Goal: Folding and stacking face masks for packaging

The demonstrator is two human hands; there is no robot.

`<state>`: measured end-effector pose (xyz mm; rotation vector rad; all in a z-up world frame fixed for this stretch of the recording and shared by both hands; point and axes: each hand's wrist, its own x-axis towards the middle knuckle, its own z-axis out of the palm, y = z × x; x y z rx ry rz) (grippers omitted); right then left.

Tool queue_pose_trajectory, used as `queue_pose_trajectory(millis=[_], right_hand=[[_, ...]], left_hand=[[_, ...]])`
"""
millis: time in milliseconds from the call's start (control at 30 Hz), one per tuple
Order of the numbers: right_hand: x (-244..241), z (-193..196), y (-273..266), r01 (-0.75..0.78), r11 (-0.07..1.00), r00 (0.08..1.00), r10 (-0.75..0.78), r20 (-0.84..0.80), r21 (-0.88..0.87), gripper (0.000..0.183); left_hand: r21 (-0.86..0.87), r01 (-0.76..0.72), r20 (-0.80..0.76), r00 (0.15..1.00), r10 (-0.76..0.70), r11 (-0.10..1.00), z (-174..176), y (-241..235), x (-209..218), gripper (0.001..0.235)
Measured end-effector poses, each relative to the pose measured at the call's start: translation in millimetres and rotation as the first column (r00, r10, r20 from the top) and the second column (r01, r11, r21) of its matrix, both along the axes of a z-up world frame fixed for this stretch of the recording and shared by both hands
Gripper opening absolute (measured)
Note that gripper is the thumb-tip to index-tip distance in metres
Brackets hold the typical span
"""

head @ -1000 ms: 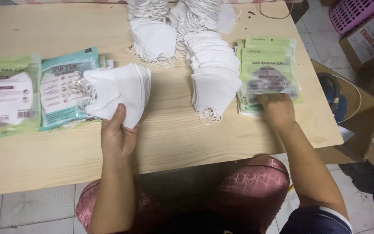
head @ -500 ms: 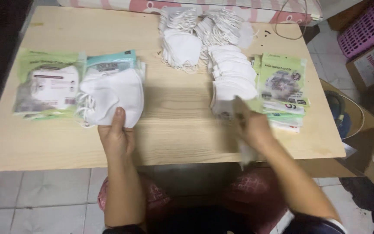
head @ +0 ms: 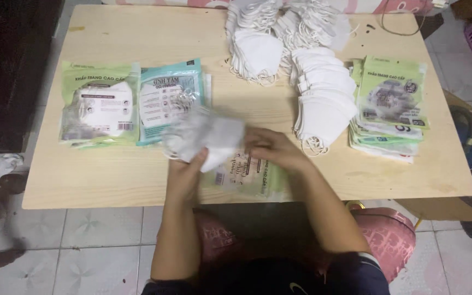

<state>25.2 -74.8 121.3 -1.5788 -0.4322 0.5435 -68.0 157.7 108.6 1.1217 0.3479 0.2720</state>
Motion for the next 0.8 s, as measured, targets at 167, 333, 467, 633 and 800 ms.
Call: queue_pose_trajectory(millis=[167,333,467,633,800], right_hand=[[-16,-34,-52,-0.162,0.939,0.946,0.235,-0.223,0.303,0.064],[-51,-53,-78,-0.233,0.965,0.903,0.261,-0.340,0.122,0.056],[-62,-45,-92,-0.129,0.991,0.937,0.129,-0.324,0.023,0.049],[-69,-74,-157,0.131,0.987,0.949,-0.152,-0.277,-0.092,0.049],[-56,-78,-188,0.596,0.803,0.755,-0.563,-0.336,-0.004,0.036]], left_hand=[[0.094,0.442,-0.159,0.891,-0.425,0.892,-10,-23,-9,0.061],[0.115,0.674,-0.195,0.736,-0.649,0.730,-47,-54,-25,0.039],[0.215,0.660,-0.176,0.751,-0.636,0.720,-22,-80,-34,0.043],[0.427,0.371,-0.149,0.928,-0.340,0.825,-54,-107,-33,0.045],[0.962,0.058,-0.014,0.986,-0.164,0.267,-41,-144,-1,0.047]])
